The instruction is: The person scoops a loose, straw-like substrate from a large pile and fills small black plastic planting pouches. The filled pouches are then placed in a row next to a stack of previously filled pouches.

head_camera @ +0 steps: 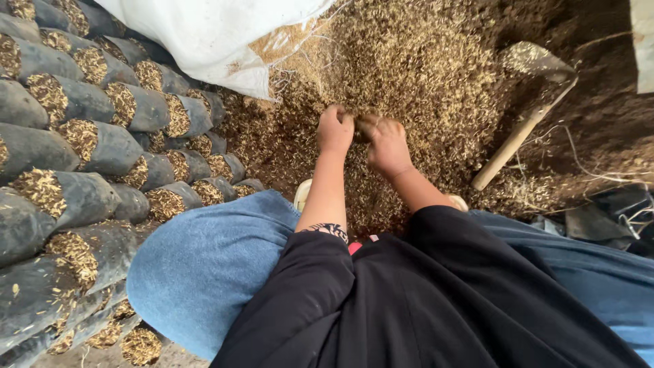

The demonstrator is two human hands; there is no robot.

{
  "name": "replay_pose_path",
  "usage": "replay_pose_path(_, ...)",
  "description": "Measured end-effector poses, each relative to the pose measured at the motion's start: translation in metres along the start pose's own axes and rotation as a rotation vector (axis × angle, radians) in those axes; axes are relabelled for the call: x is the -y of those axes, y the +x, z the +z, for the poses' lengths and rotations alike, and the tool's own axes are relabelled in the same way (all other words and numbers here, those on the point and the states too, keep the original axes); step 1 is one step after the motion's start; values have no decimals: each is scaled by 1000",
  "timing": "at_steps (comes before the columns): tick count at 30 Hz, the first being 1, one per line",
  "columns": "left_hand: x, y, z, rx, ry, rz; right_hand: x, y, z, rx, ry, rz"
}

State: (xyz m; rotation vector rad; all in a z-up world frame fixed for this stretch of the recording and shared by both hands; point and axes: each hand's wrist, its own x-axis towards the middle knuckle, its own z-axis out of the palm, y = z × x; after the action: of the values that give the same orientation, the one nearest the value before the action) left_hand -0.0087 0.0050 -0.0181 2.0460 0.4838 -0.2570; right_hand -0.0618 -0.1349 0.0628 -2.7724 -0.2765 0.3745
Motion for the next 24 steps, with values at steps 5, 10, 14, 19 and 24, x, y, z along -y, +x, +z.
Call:
replay_pose_path(5,5,2,16,-32,0,275,-9,0,9,-236,10,-171)
replay_pose_path(10,-13,0,8,-15,47,297,-41,36,-1,-376,290,103)
replay_pose_path(14,-21,-6,2,43,99,278,-105,78,-5,-386,488,447)
replay_pose_path(19,-27,-6,0,-55,135,382,-168,124,-8,-398,259,343)
replay_pose_path(24,-22,-4,7,-80,128,372,-183,138,11,-194,32,242)
